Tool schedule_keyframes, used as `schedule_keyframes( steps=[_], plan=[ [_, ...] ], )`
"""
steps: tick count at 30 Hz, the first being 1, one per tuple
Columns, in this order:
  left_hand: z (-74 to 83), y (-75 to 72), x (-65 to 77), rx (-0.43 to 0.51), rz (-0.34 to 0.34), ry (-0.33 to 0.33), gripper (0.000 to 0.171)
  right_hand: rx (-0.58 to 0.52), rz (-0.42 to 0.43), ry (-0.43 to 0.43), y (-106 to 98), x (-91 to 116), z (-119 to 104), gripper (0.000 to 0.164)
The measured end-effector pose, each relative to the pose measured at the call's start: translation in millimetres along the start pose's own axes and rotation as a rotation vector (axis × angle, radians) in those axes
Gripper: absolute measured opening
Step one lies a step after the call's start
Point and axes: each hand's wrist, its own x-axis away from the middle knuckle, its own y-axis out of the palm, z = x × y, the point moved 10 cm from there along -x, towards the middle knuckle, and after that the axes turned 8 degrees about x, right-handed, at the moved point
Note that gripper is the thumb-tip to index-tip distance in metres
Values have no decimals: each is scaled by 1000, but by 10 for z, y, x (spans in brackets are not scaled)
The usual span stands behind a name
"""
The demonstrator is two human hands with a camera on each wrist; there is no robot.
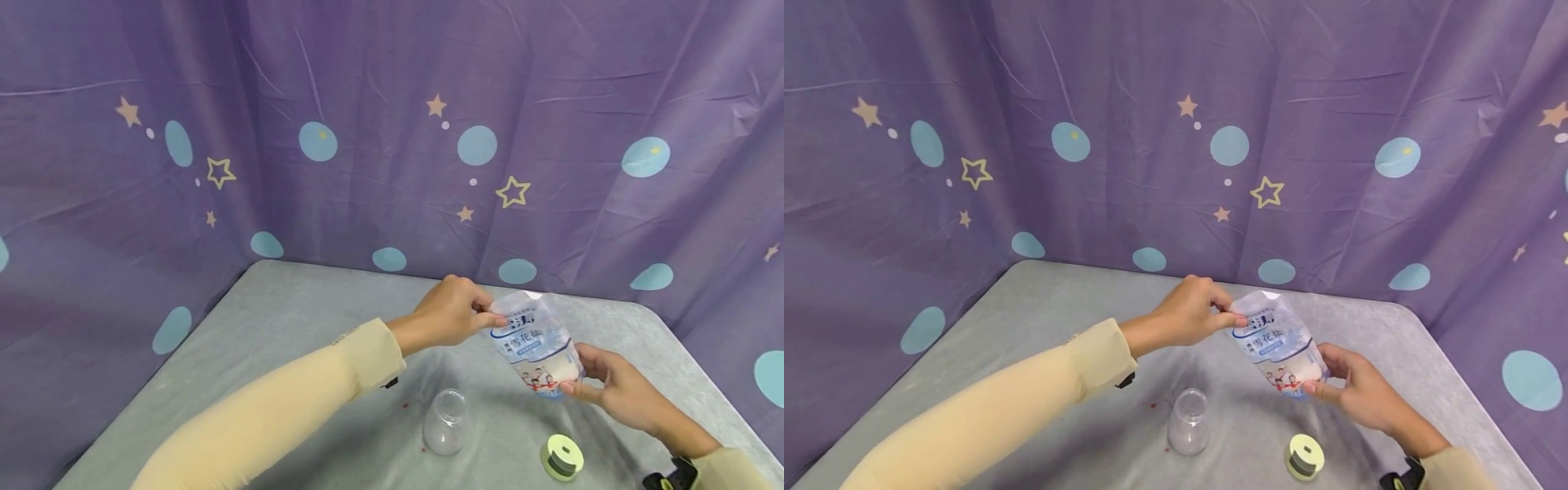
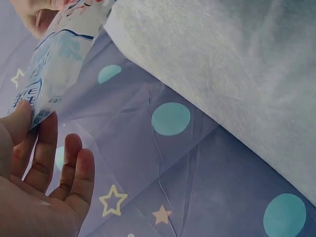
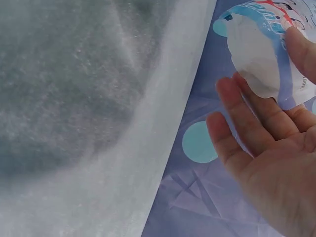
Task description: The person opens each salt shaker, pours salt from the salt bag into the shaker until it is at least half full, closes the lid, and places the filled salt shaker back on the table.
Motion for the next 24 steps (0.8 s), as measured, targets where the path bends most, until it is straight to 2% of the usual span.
schedule_keyframes(
  steps=[8, 15, 24],
  plan=[
    [8, -68, 106, 19, -18, 6, 51, -101, -39, -47, -26, 1, -103, 29],
    [32, -122, 189, -25, -21, 14, 43, -132, -66, -80, -49, 14, -198, 29],
    [-5, -168, 289, 1, -37, -7, 36, -189, -81, -193, -114, 4, -342, 34]
  ],
)
